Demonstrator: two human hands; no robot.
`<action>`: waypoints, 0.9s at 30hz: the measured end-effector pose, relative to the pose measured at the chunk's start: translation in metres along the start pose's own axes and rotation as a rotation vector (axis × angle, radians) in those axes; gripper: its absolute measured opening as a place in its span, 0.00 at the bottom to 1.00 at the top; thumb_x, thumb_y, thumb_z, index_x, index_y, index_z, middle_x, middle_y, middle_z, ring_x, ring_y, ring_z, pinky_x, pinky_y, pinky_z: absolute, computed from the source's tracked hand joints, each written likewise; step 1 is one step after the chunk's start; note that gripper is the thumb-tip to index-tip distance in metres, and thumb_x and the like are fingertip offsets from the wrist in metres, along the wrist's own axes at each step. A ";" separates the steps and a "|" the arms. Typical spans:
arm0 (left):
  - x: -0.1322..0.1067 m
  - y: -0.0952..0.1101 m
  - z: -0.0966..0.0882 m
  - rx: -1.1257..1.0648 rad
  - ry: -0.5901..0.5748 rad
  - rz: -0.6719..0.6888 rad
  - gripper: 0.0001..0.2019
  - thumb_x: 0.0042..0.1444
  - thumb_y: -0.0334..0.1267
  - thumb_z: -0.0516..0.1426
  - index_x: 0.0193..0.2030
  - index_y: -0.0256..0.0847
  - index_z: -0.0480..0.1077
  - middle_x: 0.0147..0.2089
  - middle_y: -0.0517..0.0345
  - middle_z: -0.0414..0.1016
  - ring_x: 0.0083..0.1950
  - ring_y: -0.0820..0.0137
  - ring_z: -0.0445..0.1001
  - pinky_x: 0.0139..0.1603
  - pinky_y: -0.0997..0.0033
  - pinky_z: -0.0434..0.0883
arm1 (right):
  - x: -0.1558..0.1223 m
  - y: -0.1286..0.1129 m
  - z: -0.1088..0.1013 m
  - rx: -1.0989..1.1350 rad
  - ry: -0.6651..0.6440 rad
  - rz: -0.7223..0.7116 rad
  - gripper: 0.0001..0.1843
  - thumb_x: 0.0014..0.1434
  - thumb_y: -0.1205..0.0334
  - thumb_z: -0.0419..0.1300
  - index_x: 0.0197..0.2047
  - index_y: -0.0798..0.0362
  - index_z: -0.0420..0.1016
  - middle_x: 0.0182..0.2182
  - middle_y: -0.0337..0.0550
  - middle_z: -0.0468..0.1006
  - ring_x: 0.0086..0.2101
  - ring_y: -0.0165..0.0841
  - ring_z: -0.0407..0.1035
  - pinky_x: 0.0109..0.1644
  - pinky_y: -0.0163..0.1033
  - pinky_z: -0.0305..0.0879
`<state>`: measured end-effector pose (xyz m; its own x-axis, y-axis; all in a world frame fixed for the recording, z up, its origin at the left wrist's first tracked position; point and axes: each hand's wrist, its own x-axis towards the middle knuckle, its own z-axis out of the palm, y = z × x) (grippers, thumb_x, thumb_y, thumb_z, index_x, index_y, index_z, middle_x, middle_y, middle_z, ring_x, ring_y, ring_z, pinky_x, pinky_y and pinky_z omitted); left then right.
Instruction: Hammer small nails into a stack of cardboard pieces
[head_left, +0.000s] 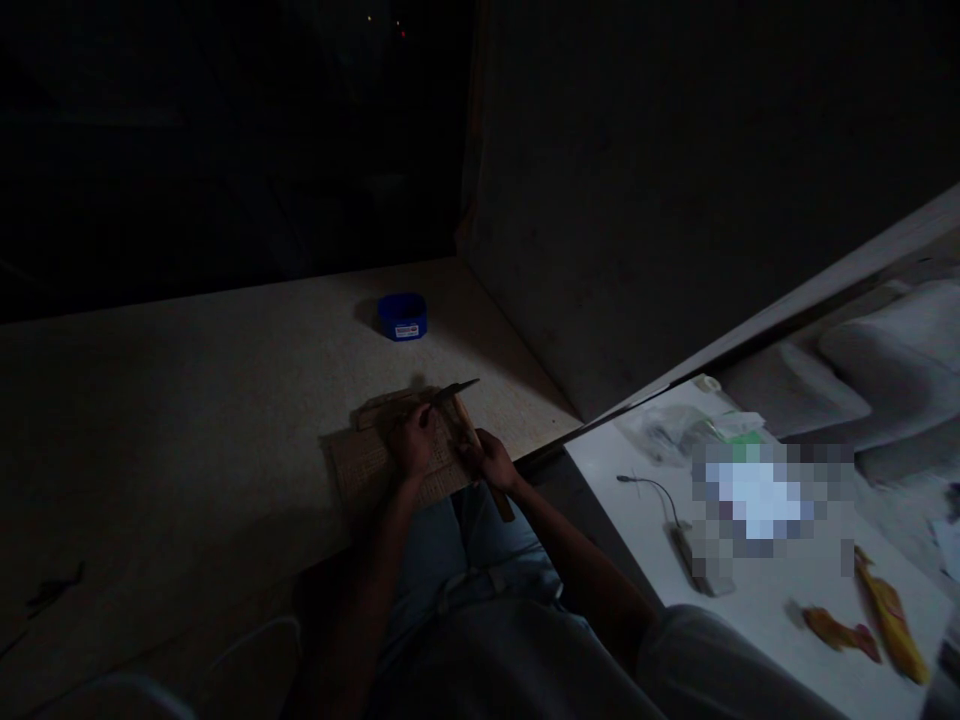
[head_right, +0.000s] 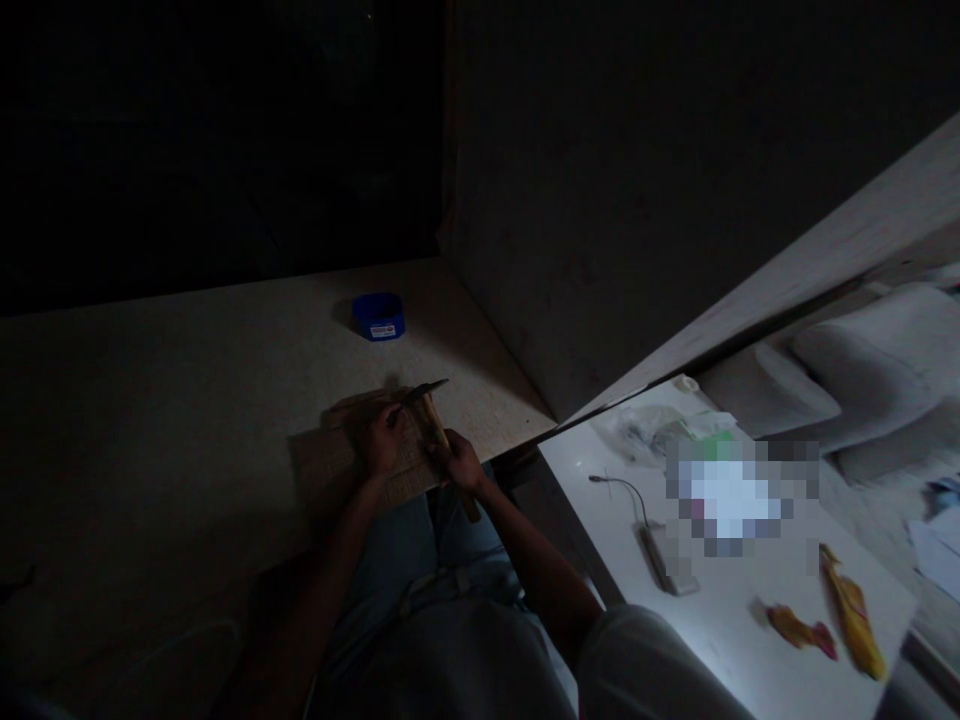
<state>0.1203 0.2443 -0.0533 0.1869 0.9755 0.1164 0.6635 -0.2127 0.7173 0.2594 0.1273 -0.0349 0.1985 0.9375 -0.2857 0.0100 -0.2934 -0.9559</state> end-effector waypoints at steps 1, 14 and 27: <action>0.000 0.000 0.000 -0.003 0.029 0.023 0.14 0.66 0.41 0.53 0.51 0.41 0.76 0.51 0.49 0.79 0.52 0.64 0.76 0.55 0.65 0.69 | 0.000 0.001 0.000 0.008 0.010 -0.006 0.19 0.56 0.46 0.62 0.42 0.51 0.68 0.27 0.34 0.69 0.18 0.26 0.64 0.16 0.32 0.63; 0.000 0.010 -0.002 0.048 0.035 0.026 0.11 0.65 0.39 0.55 0.44 0.43 0.79 0.54 0.51 0.79 0.55 0.63 0.76 0.57 0.64 0.70 | 0.000 0.005 0.000 0.057 0.015 -0.037 0.19 0.58 0.45 0.60 0.41 0.51 0.66 0.24 0.32 0.68 0.15 0.27 0.62 0.14 0.34 0.62; 0.001 0.011 -0.004 0.099 -0.015 -0.019 0.11 0.66 0.40 0.55 0.43 0.44 0.80 0.48 0.52 0.82 0.47 0.65 0.79 0.48 0.68 0.71 | -0.007 -0.004 -0.001 -0.034 0.032 -0.096 0.20 0.59 0.43 0.59 0.39 0.52 0.68 0.25 0.34 0.66 0.21 0.29 0.64 0.20 0.34 0.63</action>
<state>0.1250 0.2427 -0.0422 0.1838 0.9786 0.0922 0.7354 -0.1992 0.6477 0.2587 0.1222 -0.0289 0.2261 0.9554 -0.1900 0.0633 -0.2091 -0.9758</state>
